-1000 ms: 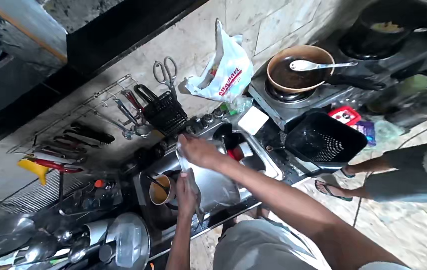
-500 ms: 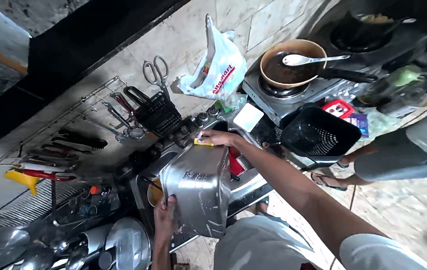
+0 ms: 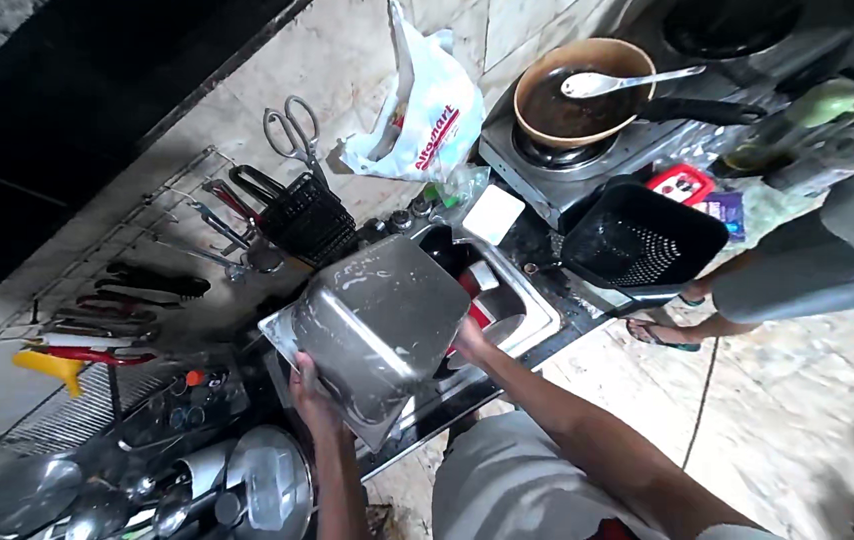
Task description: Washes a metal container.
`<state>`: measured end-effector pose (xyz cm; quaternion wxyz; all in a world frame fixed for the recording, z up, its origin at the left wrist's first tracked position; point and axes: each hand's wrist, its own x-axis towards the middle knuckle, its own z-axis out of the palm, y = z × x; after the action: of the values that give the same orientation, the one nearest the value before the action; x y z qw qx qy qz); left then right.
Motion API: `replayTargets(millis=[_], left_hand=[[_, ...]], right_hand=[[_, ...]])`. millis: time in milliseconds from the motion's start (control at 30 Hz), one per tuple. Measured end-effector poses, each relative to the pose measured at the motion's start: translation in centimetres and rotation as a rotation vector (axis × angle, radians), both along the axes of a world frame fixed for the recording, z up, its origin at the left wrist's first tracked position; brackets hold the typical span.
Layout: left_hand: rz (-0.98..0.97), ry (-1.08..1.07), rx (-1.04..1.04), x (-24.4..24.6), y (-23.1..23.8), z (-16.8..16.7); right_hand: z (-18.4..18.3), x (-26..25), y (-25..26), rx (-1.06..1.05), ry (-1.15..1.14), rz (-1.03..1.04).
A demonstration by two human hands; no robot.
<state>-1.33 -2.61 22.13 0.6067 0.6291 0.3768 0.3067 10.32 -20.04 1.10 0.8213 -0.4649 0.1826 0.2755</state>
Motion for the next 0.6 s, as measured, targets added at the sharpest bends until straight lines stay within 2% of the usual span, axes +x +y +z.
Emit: replayTargets(millis=[67,133,267,333,400,500,600], left_hand=[[0.040,0.024,-0.033,1.5,-1.2,-0.4],[0.063,0.021,-0.091,3.2,-3.0,-0.7],[0.047,-0.113,-0.156,6.1,-4.9,-2.1],[0.031,-0.182,-0.157,7.1,-4.9,-2.1],[0.045,-0.189,-0.167,7.6,-5.0,-1.7],[0.088,-0.076,-0.140,7.8,-4.9,-1.3],[0.008,-0.013,-0.107,7.2,-4.6,-1.7]], right_hand=[[-0.1,-1.3,0.1,-0.221,-0.089,0.009],[1.9,-3.5,0.6,-0.357,-0.123,0.004],[8.0,-8.3,1.4,-0.380,-0.322,-0.047],[9.8,-10.1,1.1,-0.398,-0.470,-0.068],[10.5,-10.8,0.6,-0.446,-0.700,-0.082],[10.5,-9.4,-0.1,-0.469,-1.219,-0.040],[12.2,-7.2,-0.5,-0.620,-1.612,0.063]])
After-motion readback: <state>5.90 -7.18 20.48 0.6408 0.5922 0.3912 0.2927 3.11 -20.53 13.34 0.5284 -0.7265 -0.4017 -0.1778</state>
